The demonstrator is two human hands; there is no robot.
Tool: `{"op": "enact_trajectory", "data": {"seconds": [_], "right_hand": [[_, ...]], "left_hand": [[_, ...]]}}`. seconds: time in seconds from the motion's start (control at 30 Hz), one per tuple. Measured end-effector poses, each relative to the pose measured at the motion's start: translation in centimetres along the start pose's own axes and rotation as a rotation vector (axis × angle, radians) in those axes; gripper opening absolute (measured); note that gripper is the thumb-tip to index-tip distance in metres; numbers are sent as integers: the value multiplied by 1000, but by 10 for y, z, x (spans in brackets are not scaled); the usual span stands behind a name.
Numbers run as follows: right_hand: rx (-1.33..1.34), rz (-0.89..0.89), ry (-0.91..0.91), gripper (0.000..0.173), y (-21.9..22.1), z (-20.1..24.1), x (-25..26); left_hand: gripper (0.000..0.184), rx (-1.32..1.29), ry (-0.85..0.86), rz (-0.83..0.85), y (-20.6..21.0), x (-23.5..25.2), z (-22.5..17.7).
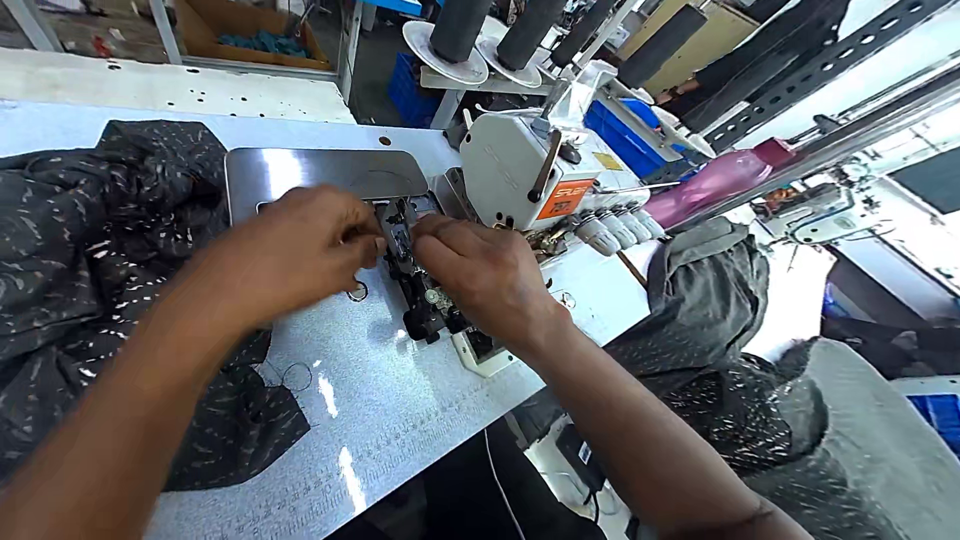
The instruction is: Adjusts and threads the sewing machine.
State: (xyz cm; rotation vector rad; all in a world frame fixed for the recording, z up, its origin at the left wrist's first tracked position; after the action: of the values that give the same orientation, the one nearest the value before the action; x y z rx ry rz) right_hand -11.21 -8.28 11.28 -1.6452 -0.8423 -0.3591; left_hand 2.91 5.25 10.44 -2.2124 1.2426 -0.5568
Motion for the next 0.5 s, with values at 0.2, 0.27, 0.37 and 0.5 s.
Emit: {"op": "enact_trajectory", "data": {"seconds": [0.2, 0.27, 0.37, 0.5], "right_hand": [[7, -18, -33, 16, 0, 0, -2], [-4, -18, -39, 16, 0, 0, -3], [6, -31, -65, 16, 3, 2, -5], [28, -43, -77, 15, 9, 4, -8]], "left_hand": [[23, -554, -237, -437, 74, -10, 33], [23, -624, -286, -515, 82, -6, 37], [24, -682, -320, -559, 87, 3, 39], [25, -722, -357, -581, 93, 19, 40]]}}
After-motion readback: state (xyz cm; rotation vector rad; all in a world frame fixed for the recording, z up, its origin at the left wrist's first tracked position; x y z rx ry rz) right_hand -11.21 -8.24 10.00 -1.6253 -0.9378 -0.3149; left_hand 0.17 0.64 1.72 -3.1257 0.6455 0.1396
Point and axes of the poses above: each hand's wrist, its own x-axis towards the middle knuckle, its own y-axis out of the palm, z = x × y, the point moved 3 cm from there along x, towards the middle knuckle, and after that the axes turned 7 degrees about -z, right-handed, at the moved point
